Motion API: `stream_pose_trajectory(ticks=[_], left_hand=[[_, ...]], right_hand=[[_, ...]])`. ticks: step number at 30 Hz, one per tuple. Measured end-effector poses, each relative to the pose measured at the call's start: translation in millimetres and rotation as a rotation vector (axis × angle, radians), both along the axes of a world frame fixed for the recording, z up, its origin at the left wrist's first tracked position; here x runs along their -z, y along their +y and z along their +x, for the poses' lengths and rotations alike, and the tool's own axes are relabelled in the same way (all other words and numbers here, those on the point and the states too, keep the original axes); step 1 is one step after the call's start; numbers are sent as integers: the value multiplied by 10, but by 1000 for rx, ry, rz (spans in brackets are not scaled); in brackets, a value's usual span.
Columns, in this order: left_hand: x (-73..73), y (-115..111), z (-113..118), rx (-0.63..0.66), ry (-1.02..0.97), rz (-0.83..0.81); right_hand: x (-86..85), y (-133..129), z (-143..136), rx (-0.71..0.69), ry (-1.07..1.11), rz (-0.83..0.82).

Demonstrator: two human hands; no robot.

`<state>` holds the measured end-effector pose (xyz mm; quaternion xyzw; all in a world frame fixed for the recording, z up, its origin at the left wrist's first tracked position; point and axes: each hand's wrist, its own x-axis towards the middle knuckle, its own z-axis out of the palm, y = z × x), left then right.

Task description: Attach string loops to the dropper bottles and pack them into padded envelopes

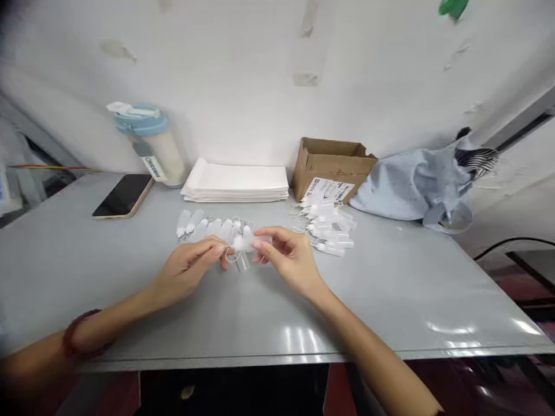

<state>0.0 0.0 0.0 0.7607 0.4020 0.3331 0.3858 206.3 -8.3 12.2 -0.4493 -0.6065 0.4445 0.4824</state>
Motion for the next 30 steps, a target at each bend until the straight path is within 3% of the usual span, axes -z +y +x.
stream_pose_trajectory(ticks=[26, 30], left_hand=[[57, -30, -34, 67, 11, 30], [57, -22, -39, 60, 18, 128]], right_hand=[[30, 0, 38, -112, -107, -31], [36, 78, 102, -91, -186, 27]])
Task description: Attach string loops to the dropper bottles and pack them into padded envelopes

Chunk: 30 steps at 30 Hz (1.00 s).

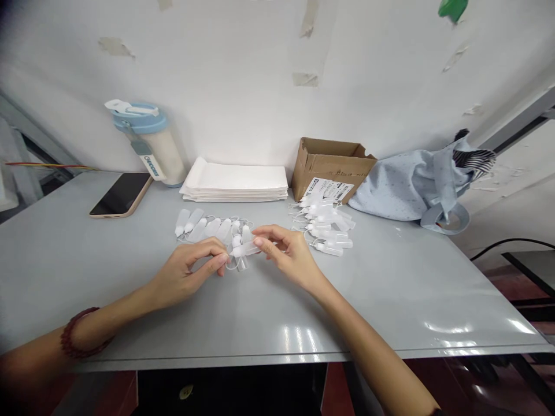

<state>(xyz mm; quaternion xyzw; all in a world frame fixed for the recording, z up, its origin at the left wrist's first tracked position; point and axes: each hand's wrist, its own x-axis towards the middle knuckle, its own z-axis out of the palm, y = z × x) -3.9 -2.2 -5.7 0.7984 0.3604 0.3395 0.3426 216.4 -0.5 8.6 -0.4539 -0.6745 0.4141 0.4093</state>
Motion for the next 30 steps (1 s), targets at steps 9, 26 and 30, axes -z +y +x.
stream_pose_trajectory(ticks=[9, 26, 30], left_hand=[[-21, 340, -280, -426, 219, 553], [-133, 312, -300, -426, 686, 282], [-121, 299, -287, -456, 655, 268]], right_hand=[[62, 287, 396, 285, -387, 260], [-56, 276, 699, 247, -972, 48], [-34, 297, 737, 255, -1032, 3]])
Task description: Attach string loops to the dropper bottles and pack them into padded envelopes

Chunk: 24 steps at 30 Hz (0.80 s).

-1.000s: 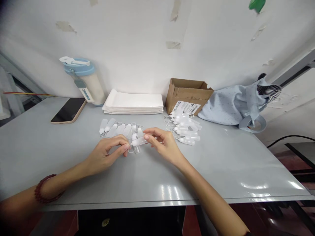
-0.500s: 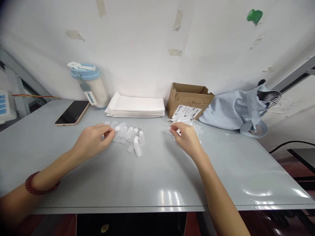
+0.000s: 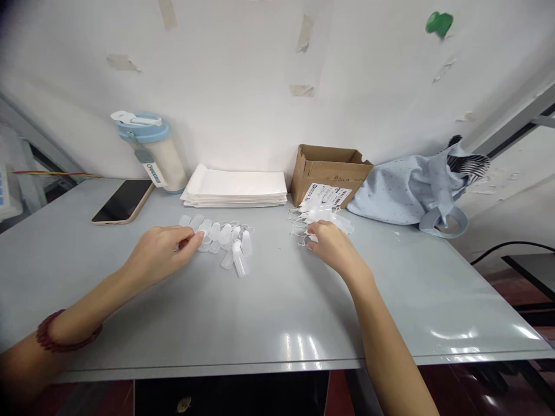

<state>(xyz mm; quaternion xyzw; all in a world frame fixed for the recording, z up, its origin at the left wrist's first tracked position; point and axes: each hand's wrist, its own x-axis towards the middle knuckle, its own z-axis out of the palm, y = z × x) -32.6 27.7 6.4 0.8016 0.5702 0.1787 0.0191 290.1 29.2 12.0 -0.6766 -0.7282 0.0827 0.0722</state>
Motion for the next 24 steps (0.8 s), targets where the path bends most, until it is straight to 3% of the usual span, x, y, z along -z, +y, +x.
stream_pose_trajectory(ticks=[12, 24], left_hand=[[39, -26, 0, 55, -42, 19], [51, -29, 7, 92, -53, 43]], right_hand=[[53, 19, 102, 54, -49, -60], [56, 9, 101, 25, -32, 0]])
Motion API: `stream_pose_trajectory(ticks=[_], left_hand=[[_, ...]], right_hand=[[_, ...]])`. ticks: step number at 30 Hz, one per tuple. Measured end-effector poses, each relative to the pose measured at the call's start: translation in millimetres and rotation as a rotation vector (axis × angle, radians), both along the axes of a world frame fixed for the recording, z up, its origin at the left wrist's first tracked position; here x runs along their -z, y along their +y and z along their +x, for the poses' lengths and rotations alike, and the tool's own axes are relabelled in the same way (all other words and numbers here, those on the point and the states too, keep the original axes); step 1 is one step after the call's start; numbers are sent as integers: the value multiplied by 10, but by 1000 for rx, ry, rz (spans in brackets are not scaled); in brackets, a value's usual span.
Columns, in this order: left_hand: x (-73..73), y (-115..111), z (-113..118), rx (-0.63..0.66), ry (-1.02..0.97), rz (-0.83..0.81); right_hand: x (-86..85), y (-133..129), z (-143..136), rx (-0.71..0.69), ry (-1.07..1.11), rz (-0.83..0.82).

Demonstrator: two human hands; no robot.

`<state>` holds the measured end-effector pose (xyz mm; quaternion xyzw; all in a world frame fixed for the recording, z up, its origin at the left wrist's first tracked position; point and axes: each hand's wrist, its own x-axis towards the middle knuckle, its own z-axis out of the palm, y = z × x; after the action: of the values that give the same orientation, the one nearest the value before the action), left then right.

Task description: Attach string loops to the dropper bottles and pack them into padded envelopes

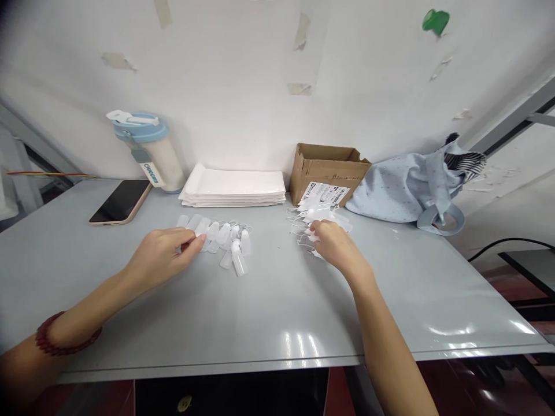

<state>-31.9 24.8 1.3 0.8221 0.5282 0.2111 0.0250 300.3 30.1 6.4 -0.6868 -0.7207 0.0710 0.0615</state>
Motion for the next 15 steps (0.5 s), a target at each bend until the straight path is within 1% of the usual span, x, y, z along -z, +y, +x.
stream_pose_trajectory(ticks=[5, 9, 12, 15], left_hand=[[16, -3, 0, 25, -4, 30], [18, -23, 23, 76, -28, 72], [5, -55, 47, 178, -64, 110], [-4, -101, 68, 310, -114, 121]], right_hand=[[-53, -10, -69, -59, 70, 77], [-80, -46, -187, -202, 298, 201], [-92, -104, -325, -300, 447, 242], [-88, -175, -477, -384, 516, 237]])
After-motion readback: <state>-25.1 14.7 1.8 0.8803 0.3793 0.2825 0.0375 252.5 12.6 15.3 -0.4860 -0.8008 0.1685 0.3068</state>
